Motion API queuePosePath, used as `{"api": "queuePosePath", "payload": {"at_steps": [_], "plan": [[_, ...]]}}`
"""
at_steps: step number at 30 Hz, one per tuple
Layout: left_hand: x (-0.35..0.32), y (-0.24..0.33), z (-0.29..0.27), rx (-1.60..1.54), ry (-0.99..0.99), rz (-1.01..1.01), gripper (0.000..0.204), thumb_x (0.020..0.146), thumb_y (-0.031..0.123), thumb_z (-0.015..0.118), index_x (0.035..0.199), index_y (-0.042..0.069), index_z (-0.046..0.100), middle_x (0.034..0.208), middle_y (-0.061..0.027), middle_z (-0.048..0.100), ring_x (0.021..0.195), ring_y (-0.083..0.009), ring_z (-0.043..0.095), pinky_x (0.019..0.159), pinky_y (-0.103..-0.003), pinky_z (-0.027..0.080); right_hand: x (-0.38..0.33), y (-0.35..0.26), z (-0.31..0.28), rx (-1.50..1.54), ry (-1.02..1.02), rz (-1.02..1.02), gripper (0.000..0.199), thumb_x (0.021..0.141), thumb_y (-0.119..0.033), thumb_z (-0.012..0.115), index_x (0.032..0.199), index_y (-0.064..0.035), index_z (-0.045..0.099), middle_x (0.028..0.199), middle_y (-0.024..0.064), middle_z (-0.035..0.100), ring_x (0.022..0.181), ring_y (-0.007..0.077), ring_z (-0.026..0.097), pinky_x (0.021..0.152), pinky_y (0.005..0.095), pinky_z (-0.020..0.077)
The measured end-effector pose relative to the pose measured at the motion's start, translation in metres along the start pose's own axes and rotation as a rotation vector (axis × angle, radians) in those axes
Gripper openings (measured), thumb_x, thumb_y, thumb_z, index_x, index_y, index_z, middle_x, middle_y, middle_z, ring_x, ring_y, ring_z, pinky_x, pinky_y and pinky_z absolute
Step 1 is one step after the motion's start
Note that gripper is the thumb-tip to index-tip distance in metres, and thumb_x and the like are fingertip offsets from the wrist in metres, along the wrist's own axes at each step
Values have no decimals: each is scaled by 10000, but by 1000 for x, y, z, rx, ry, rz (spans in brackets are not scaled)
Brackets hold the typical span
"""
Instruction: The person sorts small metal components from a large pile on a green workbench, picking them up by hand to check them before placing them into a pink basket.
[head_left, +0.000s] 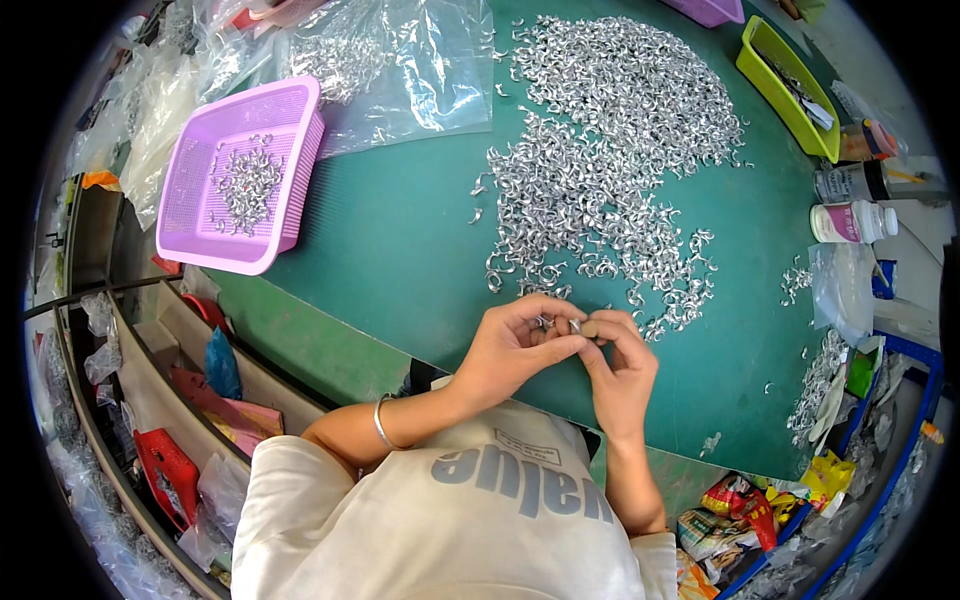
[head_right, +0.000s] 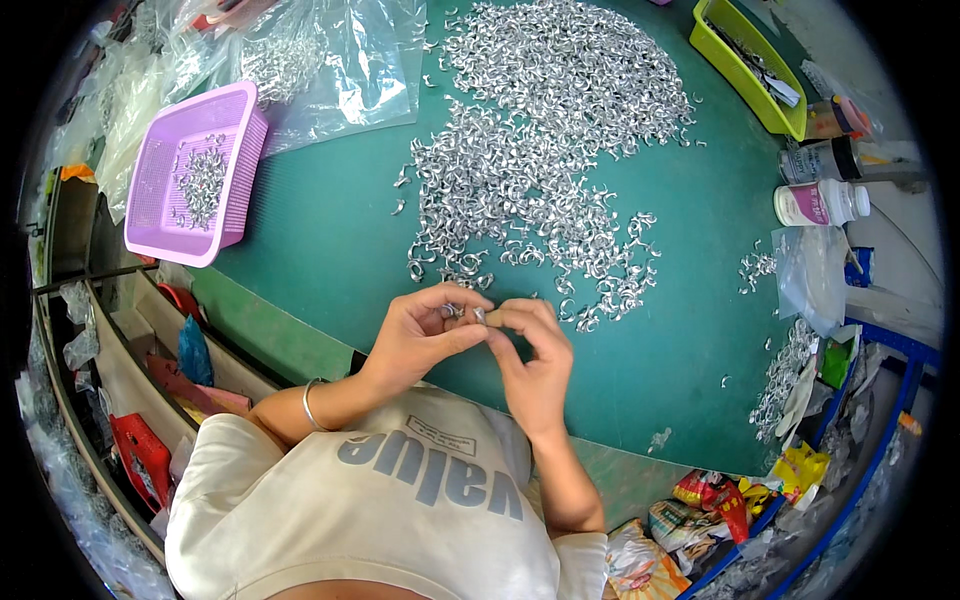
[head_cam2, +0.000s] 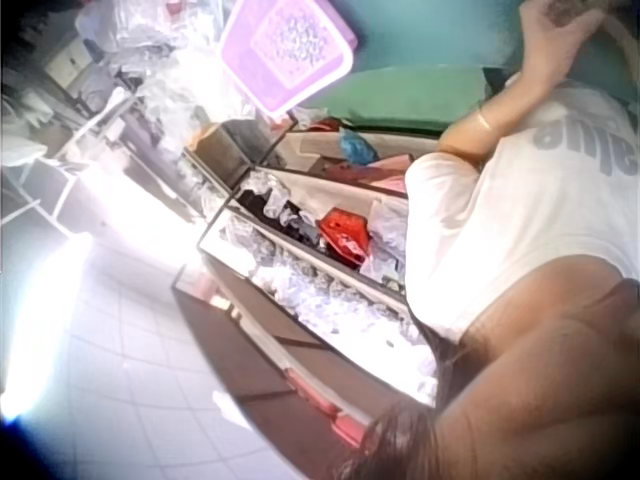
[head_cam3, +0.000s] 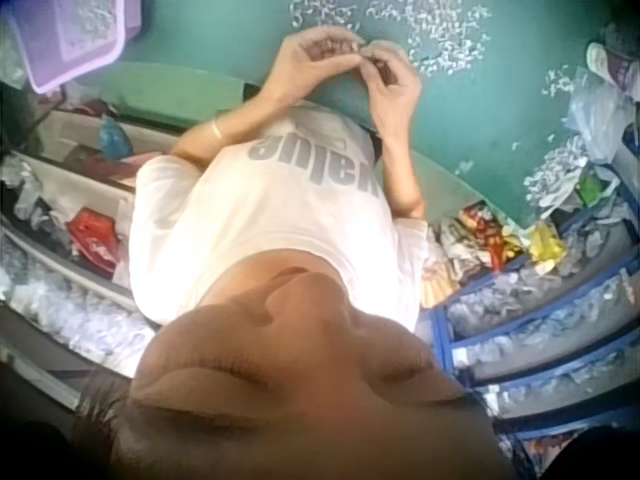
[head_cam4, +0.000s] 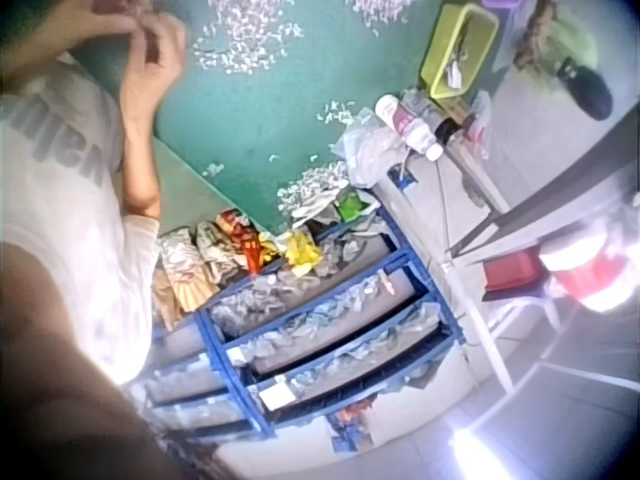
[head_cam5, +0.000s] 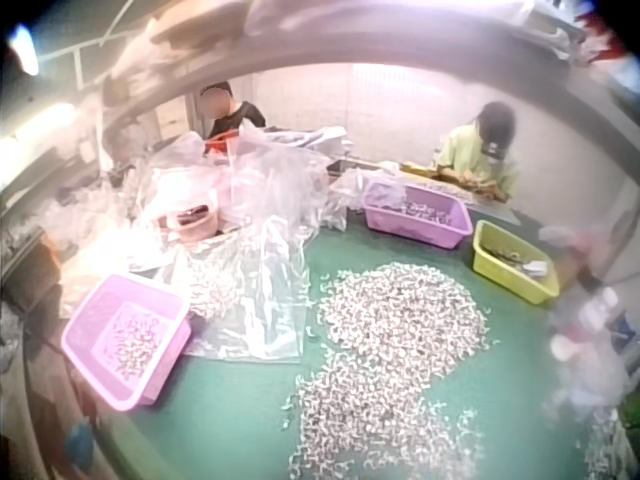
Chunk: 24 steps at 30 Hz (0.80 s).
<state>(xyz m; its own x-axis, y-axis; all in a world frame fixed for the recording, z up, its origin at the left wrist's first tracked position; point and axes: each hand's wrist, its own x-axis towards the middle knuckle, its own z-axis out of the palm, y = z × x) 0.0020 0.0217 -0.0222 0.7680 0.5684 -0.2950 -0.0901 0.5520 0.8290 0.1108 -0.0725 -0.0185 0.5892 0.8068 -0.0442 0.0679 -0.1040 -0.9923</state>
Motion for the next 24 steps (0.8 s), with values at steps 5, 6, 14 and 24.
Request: {"api": "queuePosePath", "payload": {"at_steps": [5, 6, 14, 24], "plan": [[-3, 10, 1, 458, 55, 262, 194, 714, -60, 635, 893, 13, 624, 794, -18, 513, 670, -76, 483, 557, -207, 399, -4, -11, 5, -17, 126, -20, 184, 710, 54, 608, 885, -2, 595, 808, 71, 594, 725, 141, 510, 644, 240, 388], [-4, 13, 1, 579, 46, 351, 193, 702, -54, 645, 880, 17, 626, 779, -25, 511, 656, -91, 490, 540, -219, 400, -8, -14, 6, 132, 169, 104, 194, 709, 53, 608, 893, -5, 595, 816, 75, 595, 724, 147, 514, 642, 239, 390], [-5, 24, -1, 1003, -72, 660, 179, 644, -11, 692, 796, 24, 603, 730, -63, 503, 593, -183, 508, 494, -272, 413, -7, -27, -2, -214, -16, -88, 202, 699, 27, 643, 891, 8, 585, 837, 79, 608, 719, 151, 532, 607, 240, 403], [-17, 36, 15, 468, -57, 161, 270, 679, -5, 694, 911, 49, 566, 650, 19, 454, 569, -38, 385, 470, -179, 302, -15, -27, 1, 608, 63, 277, 117, 828, -37, 557, 913, 41, 571, 869, 73, 592, 758, 111, 528, 681, 230, 421]]}}
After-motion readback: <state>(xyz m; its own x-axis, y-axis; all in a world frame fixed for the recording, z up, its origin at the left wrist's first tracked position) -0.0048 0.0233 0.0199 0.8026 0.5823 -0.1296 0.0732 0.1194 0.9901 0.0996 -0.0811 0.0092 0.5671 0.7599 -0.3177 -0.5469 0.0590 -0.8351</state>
